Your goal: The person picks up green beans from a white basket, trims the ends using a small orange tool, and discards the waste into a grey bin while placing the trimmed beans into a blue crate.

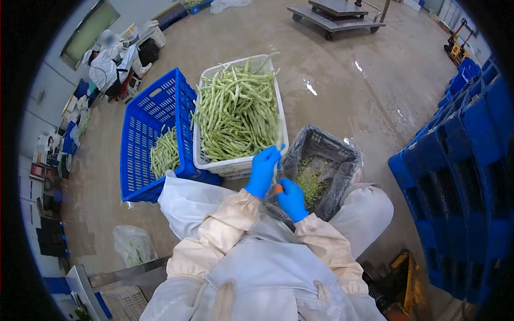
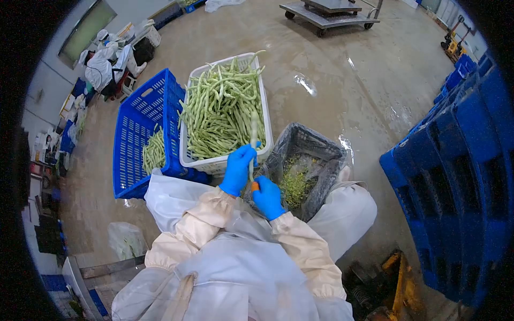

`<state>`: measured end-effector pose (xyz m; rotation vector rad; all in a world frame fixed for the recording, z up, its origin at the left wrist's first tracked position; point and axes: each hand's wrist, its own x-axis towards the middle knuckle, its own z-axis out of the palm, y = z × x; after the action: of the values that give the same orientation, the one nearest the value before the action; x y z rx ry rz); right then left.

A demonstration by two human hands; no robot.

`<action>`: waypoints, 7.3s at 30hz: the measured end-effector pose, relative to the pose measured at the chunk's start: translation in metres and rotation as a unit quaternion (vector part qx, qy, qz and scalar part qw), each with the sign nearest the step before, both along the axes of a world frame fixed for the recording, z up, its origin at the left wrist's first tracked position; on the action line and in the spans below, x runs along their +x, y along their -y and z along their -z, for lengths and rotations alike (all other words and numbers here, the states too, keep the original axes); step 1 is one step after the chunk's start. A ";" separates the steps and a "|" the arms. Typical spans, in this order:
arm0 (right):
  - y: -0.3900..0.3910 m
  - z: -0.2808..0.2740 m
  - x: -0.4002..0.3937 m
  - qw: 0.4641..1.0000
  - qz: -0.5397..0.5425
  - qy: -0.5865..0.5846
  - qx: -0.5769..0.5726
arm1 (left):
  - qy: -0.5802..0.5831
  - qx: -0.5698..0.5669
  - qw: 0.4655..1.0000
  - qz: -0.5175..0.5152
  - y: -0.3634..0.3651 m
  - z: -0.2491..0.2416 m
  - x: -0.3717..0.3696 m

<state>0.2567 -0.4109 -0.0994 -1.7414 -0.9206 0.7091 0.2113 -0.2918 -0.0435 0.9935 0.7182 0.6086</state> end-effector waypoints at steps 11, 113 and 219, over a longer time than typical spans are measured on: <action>0.009 -0.019 0.062 0.936 0.261 -0.154 0.177 | -0.237 0.354 0.905 -0.007 -0.079 0.025 -0.111; 0.004 -0.058 0.002 0.974 -0.032 -0.037 0.221 | 0.155 -0.299 0.939 -0.069 -0.030 0.044 -0.057; 0.009 -0.056 0.033 0.938 -0.095 -0.301 0.143 | -0.237 0.662 0.705 0.093 -0.031 -0.036 -0.097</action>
<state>0.2901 -0.4196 -0.0437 -1.0849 -0.7162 1.0974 0.1141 -0.2611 -0.0074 2.6239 0.5304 0.6663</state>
